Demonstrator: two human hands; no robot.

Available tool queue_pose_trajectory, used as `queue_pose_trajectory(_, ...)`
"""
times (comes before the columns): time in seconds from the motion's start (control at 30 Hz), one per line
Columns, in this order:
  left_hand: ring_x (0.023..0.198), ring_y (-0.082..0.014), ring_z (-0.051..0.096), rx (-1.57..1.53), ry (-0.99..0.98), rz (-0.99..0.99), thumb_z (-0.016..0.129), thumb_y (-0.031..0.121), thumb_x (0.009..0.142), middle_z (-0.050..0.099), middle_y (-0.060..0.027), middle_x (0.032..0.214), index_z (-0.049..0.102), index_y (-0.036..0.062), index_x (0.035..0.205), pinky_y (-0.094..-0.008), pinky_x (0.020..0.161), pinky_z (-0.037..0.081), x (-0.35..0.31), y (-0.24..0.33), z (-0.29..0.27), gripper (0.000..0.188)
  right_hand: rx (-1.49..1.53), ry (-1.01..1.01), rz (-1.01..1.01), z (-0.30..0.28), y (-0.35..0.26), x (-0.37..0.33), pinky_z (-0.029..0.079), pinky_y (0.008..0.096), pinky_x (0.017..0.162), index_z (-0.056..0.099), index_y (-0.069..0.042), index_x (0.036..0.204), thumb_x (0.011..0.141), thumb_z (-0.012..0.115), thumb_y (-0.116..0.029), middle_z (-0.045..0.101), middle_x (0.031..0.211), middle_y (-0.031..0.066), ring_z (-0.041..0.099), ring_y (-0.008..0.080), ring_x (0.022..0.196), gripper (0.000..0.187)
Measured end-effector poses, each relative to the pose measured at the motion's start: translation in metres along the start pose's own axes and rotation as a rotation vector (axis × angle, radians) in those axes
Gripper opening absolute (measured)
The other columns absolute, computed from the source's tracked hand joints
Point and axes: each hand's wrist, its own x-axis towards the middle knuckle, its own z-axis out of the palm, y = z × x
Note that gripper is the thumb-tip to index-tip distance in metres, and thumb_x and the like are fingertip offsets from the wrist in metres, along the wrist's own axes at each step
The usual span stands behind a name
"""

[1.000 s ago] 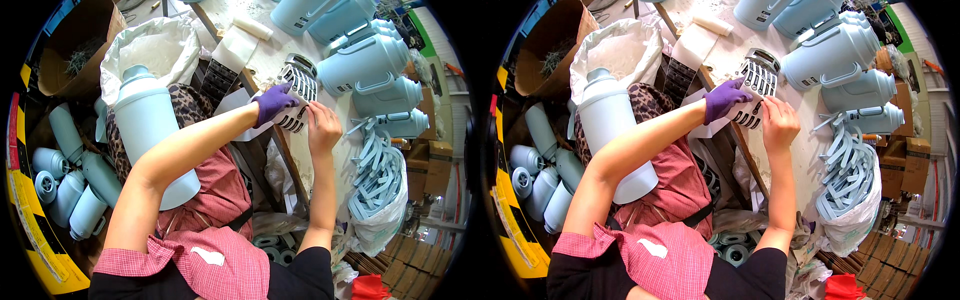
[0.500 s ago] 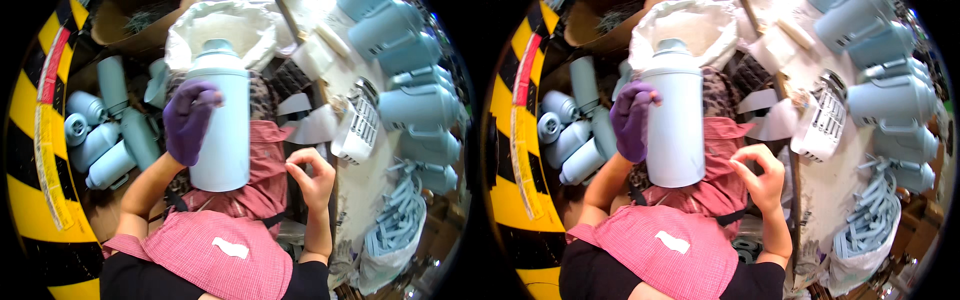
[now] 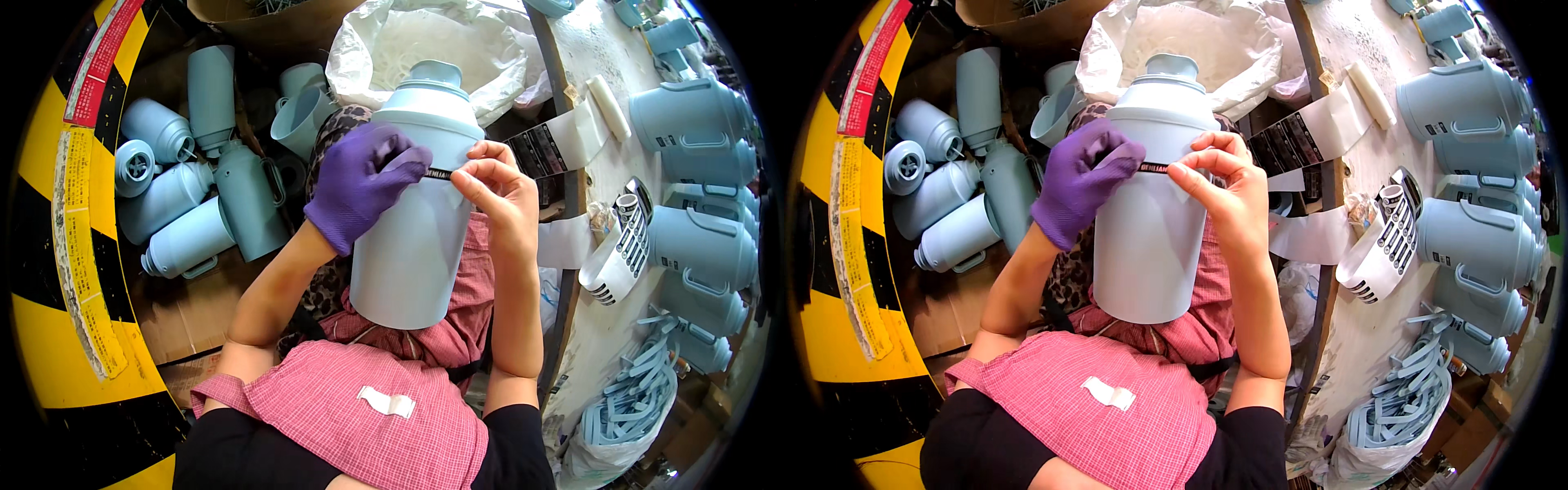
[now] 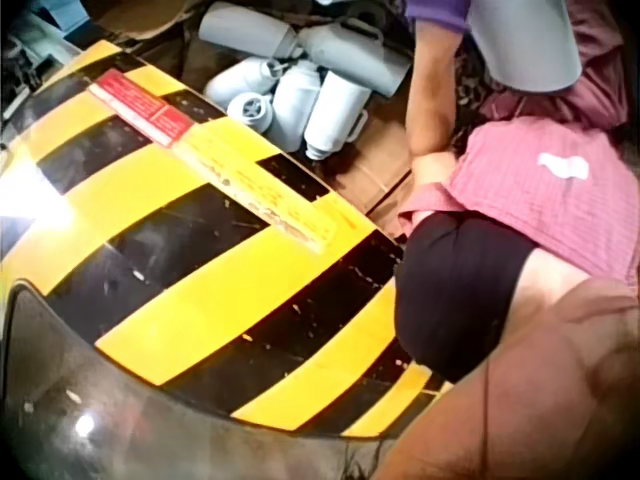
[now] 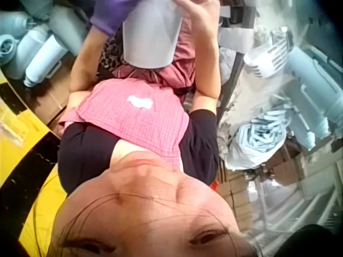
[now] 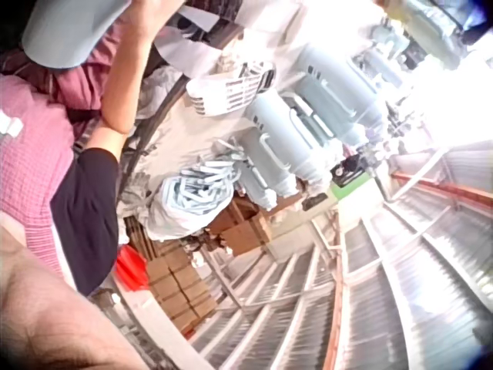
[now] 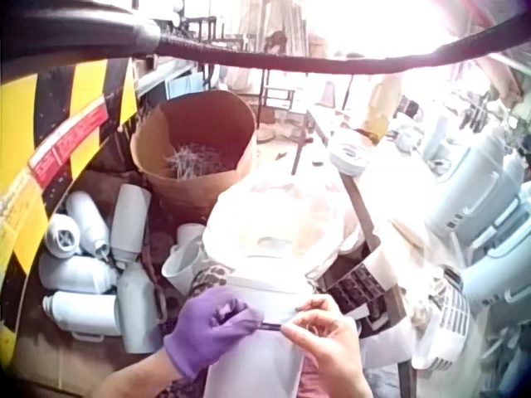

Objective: The person assembles thermos flasks by inserting sealing rings into flask necks, applying labels to the outer bodies, attaching plastic handles and base covers, and setting the flasks aside.

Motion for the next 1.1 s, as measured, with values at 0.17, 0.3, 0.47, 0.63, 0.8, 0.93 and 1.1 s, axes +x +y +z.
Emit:
queue_pose_trajectory(0.17,0.074,-0.0294,0.061,0.651,0.221,0.386,0.075,0.032,0.092,0.061,-0.0106,0.077,0.064,0.0082,0.080,-0.0411,0.068,0.049,0.019,-0.009,0.012,0.029,0.010,0.090,0.050,0.002,0.003,0.020,0.045,0.0251,0.083,0.077,0.002,0.085,0.078,0.089,-0.013,0.055,0.106,0.0009,0.055,0.0107,0.099,0.021)
queue_pose_trajectory(0.3,0.076,-0.0290,0.063,0.803,0.254,0.430,0.074,0.036,0.092,0.062,-0.0080,0.077,0.063,0.0104,0.078,-0.0432,0.068,0.050,0.024,-0.009,0.014,0.031,0.003,0.086,0.064,0.000,0.004,0.028,0.046,0.0256,0.082,0.078,0.003,0.085,0.076,0.091,-0.015,0.054,0.104,0.0013,0.055,0.0120,0.100,0.023)
queue_pose_trajectory(0.47,0.081,-0.0273,0.065,0.908,0.209,0.354,0.072,0.041,0.089,0.064,-0.0055,0.083,0.068,0.0136,0.081,-0.0437,0.073,0.052,0.023,-0.007,0.013,0.028,-0.069,0.080,0.024,-0.003,0.004,0.029,0.044,0.0261,0.084,0.078,0.002,0.083,0.075,0.090,-0.014,0.053,0.102,0.0009,0.055,0.0121,0.098,0.022)
queue_pose_trajectory(0.63,0.081,-0.0273,0.065,0.947,0.196,0.331,0.071,0.042,0.089,0.064,-0.0053,0.083,0.068,0.0139,0.081,-0.0436,0.073,0.053,0.022,-0.008,0.016,0.030,-0.193,0.103,0.008,0.001,0.005,0.032,0.042,0.0232,0.081,0.077,0.001,0.083,0.076,0.090,-0.013,0.052,0.103,-0.0004,0.054,0.0088,0.093,0.021)
queue_pose_trajectory(0.8,0.085,-0.0296,0.068,1.075,0.064,0.067,0.066,0.049,0.095,0.069,-0.0063,0.088,0.068,0.0108,0.081,-0.0433,0.075,0.054,0.023,-0.005,-0.010,0.041,-0.143,0.000,-0.031,-0.014,0.018,0.034,0.042,0.0209,0.081,0.070,-0.003,0.085,0.078,0.089,-0.011,0.052,0.102,-0.0009,0.052,0.0062,0.089,0.022)
queue_pose_trajectory(0.93,0.100,-0.0356,0.068,0.600,0.323,0.094,0.062,0.060,0.098,0.070,-0.0141,0.109,0.070,0.0059,0.110,-0.0456,0.087,0.055,0.030,-0.017,-0.019,0.056,0.298,0.017,0.176,-0.023,0.029,0.036,0.047,0.0278,0.092,0.060,-0.006,0.131,0.081,0.087,-0.011,0.052,0.118,0.0027,0.055,0.0114,0.099,0.057)
queue_pose_trajectory(1.1,0.142,-0.0442,0.045,0.570,0.021,0.307,0.070,0.065,0.090,0.043,-0.0309,0.154,0.033,0.0038,0.159,-0.0490,0.117,0.038,0.029,-0.050,0.015,0.100,-0.115,0.054,-0.003,-0.008,0.030,0.030,0.050,0.0326,0.097,0.053,-0.010,0.150,0.083,0.088,-0.027,0.052,0.138,0.0114,0.057,0.0194,0.113,0.078)
